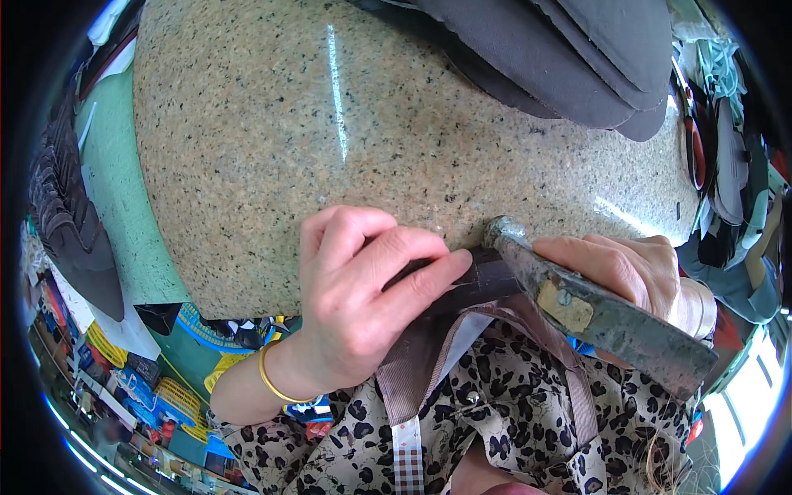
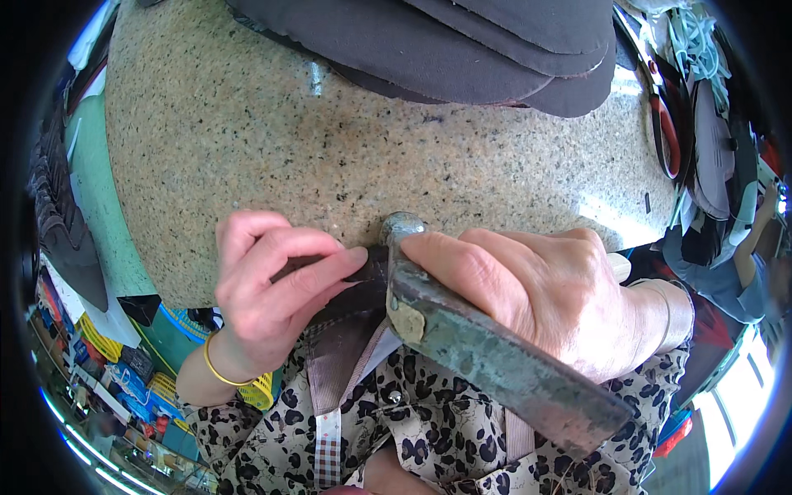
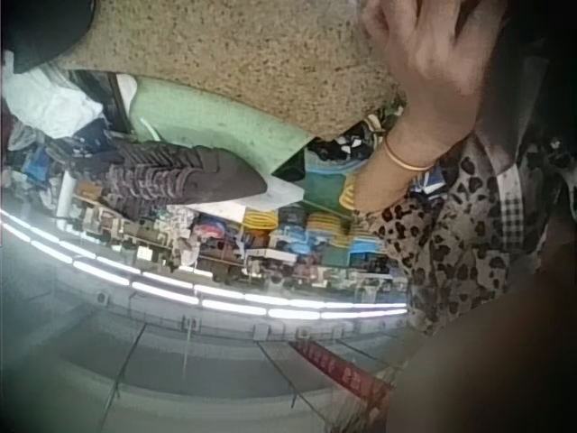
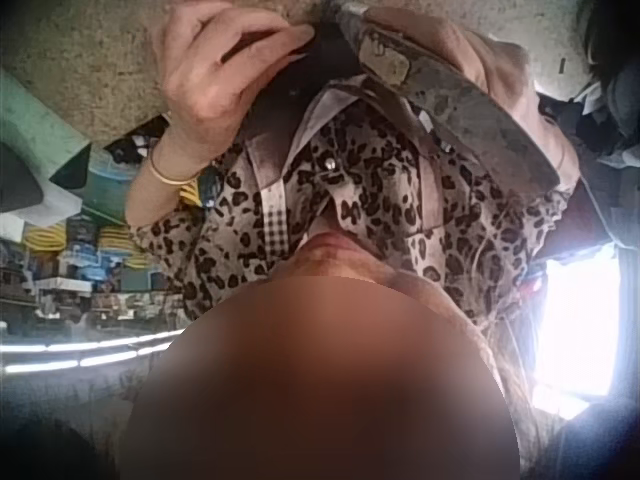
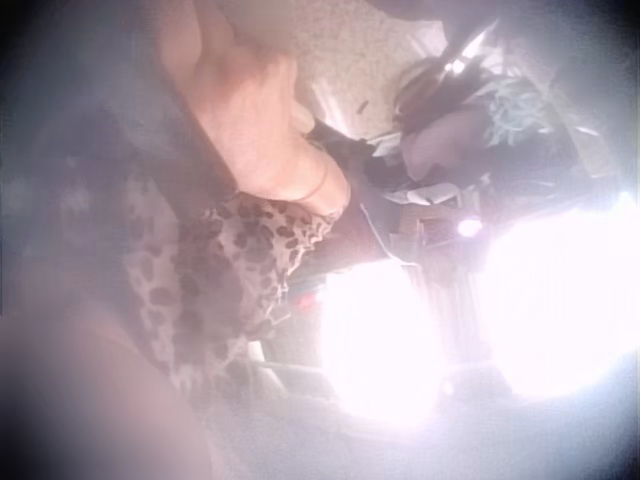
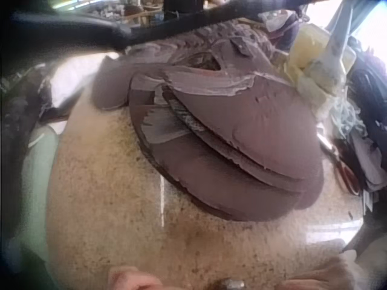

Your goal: The person assembles shoe components by hammering them onto a shoe upper and shoe base on a workbench.

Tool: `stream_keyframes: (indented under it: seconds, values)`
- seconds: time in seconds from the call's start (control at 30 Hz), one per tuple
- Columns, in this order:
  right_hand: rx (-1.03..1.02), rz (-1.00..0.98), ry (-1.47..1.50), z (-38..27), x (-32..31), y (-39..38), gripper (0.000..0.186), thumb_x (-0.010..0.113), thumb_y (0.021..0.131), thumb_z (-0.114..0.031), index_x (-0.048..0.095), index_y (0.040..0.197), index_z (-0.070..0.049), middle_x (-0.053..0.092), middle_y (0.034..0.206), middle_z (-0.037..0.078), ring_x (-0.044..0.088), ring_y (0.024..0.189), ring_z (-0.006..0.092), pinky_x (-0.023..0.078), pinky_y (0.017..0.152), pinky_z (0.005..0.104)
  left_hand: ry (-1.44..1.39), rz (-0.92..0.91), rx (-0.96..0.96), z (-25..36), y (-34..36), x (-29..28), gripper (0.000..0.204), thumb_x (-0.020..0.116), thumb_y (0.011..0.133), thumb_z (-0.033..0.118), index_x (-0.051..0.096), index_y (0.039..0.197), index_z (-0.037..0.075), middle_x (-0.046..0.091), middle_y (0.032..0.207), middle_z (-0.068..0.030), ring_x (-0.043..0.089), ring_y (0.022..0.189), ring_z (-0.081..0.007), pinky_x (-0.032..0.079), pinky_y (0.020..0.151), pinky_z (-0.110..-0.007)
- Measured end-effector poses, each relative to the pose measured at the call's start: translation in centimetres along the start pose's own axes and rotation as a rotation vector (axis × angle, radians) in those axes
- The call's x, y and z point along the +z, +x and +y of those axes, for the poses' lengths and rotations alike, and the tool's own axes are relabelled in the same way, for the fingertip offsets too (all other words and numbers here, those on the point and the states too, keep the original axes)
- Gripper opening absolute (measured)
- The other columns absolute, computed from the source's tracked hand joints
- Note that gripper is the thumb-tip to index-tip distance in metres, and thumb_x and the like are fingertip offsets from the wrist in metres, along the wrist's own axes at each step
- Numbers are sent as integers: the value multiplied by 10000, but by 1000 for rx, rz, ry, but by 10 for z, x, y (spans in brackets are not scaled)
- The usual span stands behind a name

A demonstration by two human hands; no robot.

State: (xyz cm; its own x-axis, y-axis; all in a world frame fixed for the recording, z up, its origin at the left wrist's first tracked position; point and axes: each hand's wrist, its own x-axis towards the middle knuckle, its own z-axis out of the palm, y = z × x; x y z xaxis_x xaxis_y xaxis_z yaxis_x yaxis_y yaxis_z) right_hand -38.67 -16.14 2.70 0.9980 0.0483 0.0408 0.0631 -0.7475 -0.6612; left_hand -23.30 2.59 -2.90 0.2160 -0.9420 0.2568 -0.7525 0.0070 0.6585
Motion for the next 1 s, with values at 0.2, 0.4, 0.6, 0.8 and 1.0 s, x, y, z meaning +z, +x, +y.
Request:
stream_keyframes:
  seconds: [0.2, 0.4, 0.6, 0.8, 1.0]
  values:
    - [-31, -22, -106, 0, 2, 4, 413, 631, 769, -153, 529, 1102, 68, 560, 638, 72, 615, 507, 175, 468, 373, 297, 127, -4, 63, 9, -2, -2, 312, 638, 590, 162, 738, 876, 88, 628, 839, 32, 466, 754, -167, 358, 724, -338]
    - [2, 2, -51, -7, 7, 3, 433, 616, 787, -186, 519, 1106, 90, 538, 614, 61, 591, 473, 167, 449, 352, 296, 261, 14, 123, 13, -2, 0, 312, 613, 612, 190, 735, 874, 73, 622, 841, 30, 456, 752, -161, 349, 744, -342]
    - [-18, -73, 15, 0, 3, 9, 427, 635, 773, -159, 518, 1109, 77, 528, 611, 54, 590, 478, 167, 440, 350, 293, -48, -21, -16, -7, -8, -4, 291, 691, 581, 160, 728, 857, 75, 639, 846, 18, 473, 732, -171, 368, 687, -351]
    - [-80, -145, 1, -5, 0, 16, 429, 640, 779, -170, 522, 1109, 78, 509, 612, 52, 584, 472, 168, 438, 350, 293, 247, 12, 161, 10, -8, -6, 254, 697, 585, 157, 724, 826, 82, 630, 826, 9, 490, 728, -187, 375, 687, -357]
    - [-75, -95, 64, 0, 4, 16, 384, 657, 782, -168, 543, 1051, 81, 561, 644, 70, 603, 487, 163, 446, 345, 300, 11, -16, 91, -12, 0, -6, 242, 661, 578, 140, 710, 808, 81, 604, 776, 13, 509, 723, -184, 384, 685, -343]
